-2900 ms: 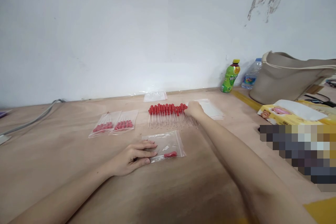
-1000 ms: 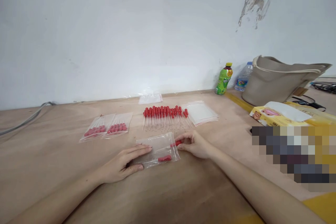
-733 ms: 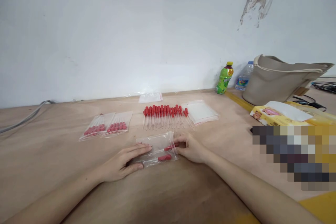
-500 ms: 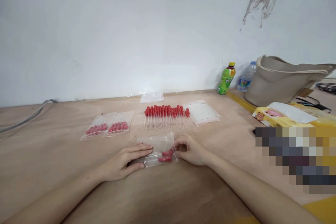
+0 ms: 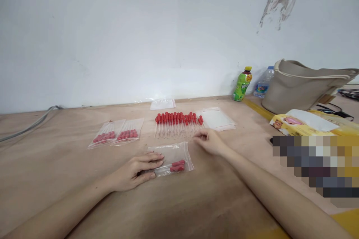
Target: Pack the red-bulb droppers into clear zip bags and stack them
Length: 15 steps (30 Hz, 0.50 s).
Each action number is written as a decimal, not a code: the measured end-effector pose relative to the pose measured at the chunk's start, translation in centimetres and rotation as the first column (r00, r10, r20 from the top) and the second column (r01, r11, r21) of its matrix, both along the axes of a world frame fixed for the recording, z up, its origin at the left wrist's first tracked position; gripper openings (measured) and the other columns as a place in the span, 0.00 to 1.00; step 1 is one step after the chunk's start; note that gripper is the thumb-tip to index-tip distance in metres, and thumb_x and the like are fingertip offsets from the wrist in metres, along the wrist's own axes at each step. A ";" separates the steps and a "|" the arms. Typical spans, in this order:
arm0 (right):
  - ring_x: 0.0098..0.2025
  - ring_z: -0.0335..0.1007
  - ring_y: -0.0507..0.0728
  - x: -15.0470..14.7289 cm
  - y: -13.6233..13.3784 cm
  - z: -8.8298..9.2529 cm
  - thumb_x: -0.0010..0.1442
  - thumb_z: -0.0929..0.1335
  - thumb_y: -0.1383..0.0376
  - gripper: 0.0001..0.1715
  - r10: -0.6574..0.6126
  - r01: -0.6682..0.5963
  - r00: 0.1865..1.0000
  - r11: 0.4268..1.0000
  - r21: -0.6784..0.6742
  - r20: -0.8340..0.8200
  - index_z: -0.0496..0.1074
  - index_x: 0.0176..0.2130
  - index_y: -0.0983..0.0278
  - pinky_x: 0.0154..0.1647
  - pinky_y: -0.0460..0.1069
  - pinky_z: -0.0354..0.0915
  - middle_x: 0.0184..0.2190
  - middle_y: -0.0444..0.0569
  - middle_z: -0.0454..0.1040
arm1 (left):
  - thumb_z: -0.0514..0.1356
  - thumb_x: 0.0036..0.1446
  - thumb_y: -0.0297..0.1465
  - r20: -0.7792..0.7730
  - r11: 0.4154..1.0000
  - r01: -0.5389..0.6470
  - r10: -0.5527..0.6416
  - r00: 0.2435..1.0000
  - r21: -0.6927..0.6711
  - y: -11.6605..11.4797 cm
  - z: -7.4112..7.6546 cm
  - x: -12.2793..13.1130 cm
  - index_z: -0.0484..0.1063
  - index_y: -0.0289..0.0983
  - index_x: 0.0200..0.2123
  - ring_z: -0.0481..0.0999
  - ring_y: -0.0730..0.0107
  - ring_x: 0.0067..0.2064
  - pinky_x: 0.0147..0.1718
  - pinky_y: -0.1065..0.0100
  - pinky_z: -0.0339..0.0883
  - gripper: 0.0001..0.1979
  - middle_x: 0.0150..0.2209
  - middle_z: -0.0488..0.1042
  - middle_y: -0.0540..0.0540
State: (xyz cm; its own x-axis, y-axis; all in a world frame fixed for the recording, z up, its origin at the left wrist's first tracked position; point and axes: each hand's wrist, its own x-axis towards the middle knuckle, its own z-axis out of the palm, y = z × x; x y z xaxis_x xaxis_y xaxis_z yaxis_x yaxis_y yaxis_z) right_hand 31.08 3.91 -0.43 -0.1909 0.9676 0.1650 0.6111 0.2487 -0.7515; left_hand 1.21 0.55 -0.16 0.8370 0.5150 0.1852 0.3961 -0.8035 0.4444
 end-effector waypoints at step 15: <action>0.24 0.66 0.55 0.8 10.4 1.5 0.37 0.70 0.68 0.08 -0.396 0.496 0.799 0.859 -0.125 0.452 0.69 0.23 0.69 0.20 0.45 0.55 0.17 0.48 0.66 | 0.52 0.60 0.32 -0.040 1.000 0.010 -0.009 0.999 0.021 -0.2 0.2 0.0 0.59 0.39 0.55 0.58 0.66 0.57 0.56 0.62 0.50 0.19 0.56 0.60 0.45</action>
